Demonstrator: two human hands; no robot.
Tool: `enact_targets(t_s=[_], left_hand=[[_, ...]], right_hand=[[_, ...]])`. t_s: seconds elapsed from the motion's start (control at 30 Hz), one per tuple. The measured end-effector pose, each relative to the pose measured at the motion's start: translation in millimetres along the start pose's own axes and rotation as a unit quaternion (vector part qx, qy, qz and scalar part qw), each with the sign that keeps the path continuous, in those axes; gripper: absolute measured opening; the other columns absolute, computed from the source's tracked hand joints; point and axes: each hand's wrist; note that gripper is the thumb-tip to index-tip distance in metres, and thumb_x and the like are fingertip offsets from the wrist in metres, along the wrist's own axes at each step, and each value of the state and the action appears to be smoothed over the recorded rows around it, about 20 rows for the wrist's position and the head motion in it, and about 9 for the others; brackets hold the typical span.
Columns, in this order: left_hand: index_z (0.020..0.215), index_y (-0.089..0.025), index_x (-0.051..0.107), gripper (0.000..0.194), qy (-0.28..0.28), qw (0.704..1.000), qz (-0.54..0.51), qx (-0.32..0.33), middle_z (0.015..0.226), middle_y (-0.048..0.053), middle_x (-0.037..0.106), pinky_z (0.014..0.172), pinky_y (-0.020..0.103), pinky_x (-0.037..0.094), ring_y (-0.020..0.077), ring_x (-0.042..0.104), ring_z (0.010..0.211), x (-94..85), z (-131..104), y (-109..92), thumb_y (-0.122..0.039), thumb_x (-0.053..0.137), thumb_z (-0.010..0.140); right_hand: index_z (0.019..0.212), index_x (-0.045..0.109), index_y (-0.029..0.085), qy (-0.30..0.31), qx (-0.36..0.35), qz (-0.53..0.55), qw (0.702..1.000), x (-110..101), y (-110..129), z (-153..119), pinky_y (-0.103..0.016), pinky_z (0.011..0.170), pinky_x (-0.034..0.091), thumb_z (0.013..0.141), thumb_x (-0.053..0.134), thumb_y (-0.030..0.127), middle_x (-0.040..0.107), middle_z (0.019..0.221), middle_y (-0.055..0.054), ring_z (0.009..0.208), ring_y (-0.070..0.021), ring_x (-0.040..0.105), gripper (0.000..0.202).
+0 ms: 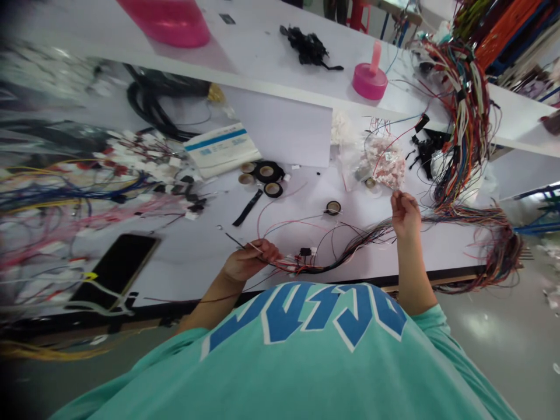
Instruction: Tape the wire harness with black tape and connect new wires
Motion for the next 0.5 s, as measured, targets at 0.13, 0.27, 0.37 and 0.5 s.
enact_targets(t_s=[0.13, 0.27, 0.37, 0.5], left_hand=[[0.053, -0.017, 0.046, 0.033, -0.055, 0.996, -0.073, 0.024, 0.048, -0.004, 0.038, 0.064, 0.032, 0.044, 0.0094, 0.04, 0.049, 0.1, -1.8, 2.0, -0.04, 0.065, 0.067], [0.048, -0.017, 0.028, 0.046, -0.166, 0.974, -0.147, 0.054, 0.045, -0.006, 0.027, 0.059, 0.028, 0.042, 0.0082, 0.033, 0.045, 6.1, -3.4, -3.9, -0.039, 0.051, 0.081], [0.048, -0.017, 0.026, 0.045, -0.235, 0.945, -0.2, 0.107, 0.045, -0.005, 0.029, 0.061, 0.027, 0.043, 0.0079, 0.034, 0.045, 7.3, -8.7, -17.4, -0.034, 0.041, 0.086], [0.046, -0.016, 0.027, 0.044, -0.296, 0.915, -0.217, 0.165, 0.041, -0.004, 0.031, 0.061, 0.027, 0.045, 0.0079, 0.034, 0.042, -0.8, -15.3, -42.1, -0.028, 0.033, 0.088]], right_hand=[[0.081, 0.059, 0.02, 0.036, 0.048, -0.1, 0.993, -3.6, -16.7, -10.3, -0.024, 0.068, 0.054, 0.062, 0.067, 0.017, 0.065, 0.077, 0.003, 0.074, -0.0098, 0.065, 0.02], [0.09, 0.058, 0.02, 0.072, 0.124, -0.272, 0.952, -19.0, -44.9, -22.4, -0.028, 0.066, 0.053, 0.056, 0.071, 0.023, 0.062, 0.077, 0.003, 0.067, -0.0111, 0.064, 0.036], [0.091, 0.059, 0.019, 0.163, 0.146, -0.407, 0.887, -33.8, -67.2, -37.6, -0.037, 0.077, 0.052, 0.063, 0.064, 0.028, 0.064, 0.08, 0.0, 0.073, -0.0142, 0.063, 0.03], [0.099, 0.062, 0.019, 0.324, 0.017, -0.568, 0.756, -43.6, -90.0, -67.3, -0.047, 0.098, 0.039, 0.066, 0.06, 0.019, 0.063, 0.109, -0.008, 0.107, -0.0224, 0.055, 0.032]])
Point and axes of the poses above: each hand's wrist, its own z-axis towards the middle knuckle, its own x-axis out of the palm, y = z × x
